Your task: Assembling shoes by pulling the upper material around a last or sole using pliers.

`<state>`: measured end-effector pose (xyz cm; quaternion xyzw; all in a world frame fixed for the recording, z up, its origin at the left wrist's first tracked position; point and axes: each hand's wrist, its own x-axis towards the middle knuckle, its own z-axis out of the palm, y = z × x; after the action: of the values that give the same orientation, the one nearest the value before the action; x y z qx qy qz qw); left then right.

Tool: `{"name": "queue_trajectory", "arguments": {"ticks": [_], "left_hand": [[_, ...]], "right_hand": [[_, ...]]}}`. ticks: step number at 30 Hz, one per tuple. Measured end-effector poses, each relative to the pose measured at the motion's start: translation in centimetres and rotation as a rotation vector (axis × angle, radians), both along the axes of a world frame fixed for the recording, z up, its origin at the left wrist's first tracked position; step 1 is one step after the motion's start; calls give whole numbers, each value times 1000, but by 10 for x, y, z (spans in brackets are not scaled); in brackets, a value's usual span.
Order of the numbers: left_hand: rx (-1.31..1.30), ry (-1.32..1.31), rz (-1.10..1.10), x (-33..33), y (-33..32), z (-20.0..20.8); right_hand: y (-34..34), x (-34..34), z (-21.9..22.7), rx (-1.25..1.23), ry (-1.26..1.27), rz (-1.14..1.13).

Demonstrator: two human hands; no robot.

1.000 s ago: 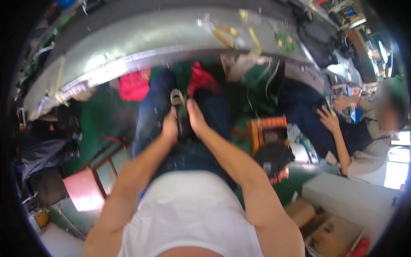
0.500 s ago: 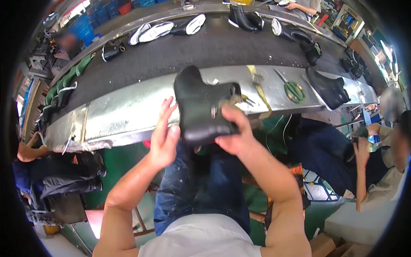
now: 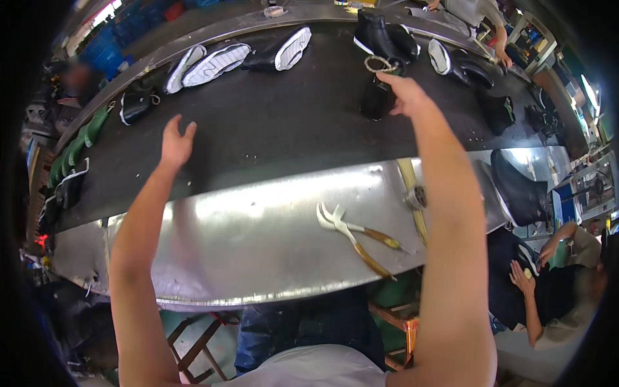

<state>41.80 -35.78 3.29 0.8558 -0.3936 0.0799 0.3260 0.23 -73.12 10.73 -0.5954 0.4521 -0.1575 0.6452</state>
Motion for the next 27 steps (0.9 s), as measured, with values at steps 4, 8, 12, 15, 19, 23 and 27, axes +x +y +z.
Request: {"name": "queue_trajectory", "arguments": {"ticks": [4, 8, 12, 15, 19, 23, 27], "left_hand": [[124, -303, 189, 94, -62, -7], [173, -431, 296, 157, -106, 7], [585, -49, 203, 103, -164, 55], [540, -137, 64, 120, -159, 42], [266, -76, 31, 109, -134, 14], [383, -107, -28, 61, -52, 58], [45, 64, -182, 16, 97, 86]], "right_hand": [[65, 56, 37, -1898, 274, -117], [83, 159, 8, -1224, 209, 317], [23, 233, -58, -1028, 163, -25], [23, 284, -48, -636, 204, -39], [38, 308, -70, -720, 62, -71], [84, 272, -51, -618, -31, 9], [154, 198, -18, -546, -238, 166]]}}
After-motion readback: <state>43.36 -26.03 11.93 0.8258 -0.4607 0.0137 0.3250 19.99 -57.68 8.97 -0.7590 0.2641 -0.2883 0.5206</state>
